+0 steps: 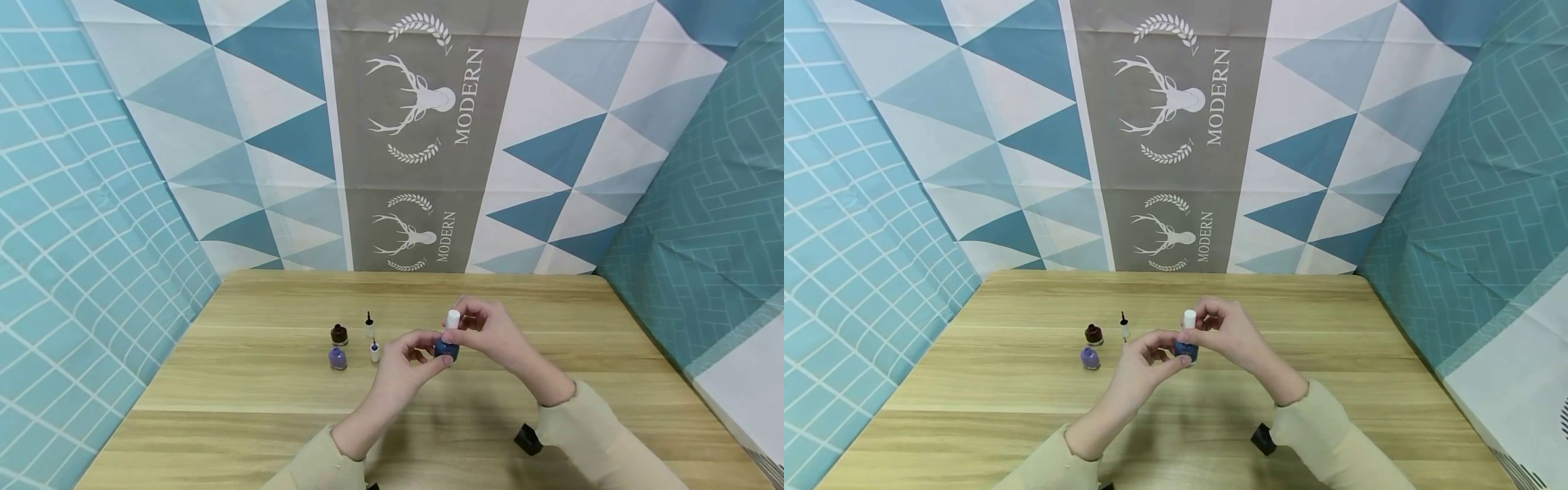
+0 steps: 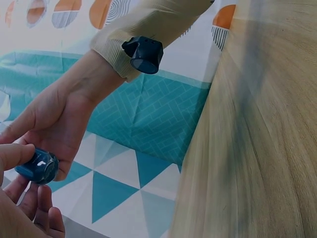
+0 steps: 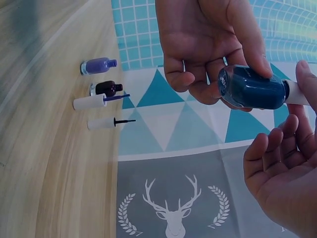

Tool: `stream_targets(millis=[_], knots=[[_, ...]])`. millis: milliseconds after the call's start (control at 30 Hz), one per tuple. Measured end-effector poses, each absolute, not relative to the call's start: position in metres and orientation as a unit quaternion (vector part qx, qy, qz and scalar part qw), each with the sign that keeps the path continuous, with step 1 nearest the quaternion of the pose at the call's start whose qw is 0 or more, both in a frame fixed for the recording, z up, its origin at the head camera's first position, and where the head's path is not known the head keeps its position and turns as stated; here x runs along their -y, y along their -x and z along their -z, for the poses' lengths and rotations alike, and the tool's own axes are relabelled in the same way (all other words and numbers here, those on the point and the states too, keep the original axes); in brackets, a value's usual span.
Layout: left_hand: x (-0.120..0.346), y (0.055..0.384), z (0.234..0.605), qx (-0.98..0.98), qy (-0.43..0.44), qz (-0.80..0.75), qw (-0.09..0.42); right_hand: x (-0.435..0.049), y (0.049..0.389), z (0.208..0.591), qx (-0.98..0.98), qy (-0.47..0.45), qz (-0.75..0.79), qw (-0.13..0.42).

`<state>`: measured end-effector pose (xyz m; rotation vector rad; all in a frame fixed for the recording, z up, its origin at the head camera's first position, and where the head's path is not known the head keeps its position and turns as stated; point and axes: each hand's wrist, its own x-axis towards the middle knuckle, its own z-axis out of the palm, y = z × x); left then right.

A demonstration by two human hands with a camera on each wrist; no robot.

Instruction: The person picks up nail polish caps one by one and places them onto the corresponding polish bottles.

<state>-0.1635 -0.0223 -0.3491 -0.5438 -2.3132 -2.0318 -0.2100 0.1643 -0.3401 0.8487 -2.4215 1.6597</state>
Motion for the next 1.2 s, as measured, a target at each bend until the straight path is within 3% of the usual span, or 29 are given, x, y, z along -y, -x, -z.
stream_targets(millis=[1200], knots=[[0.027,0.160,0.346,0.741,0.189,0.644,-0.006,-0.173,0.206,0.333,0.728,-0.418,-0.543,0.024]])
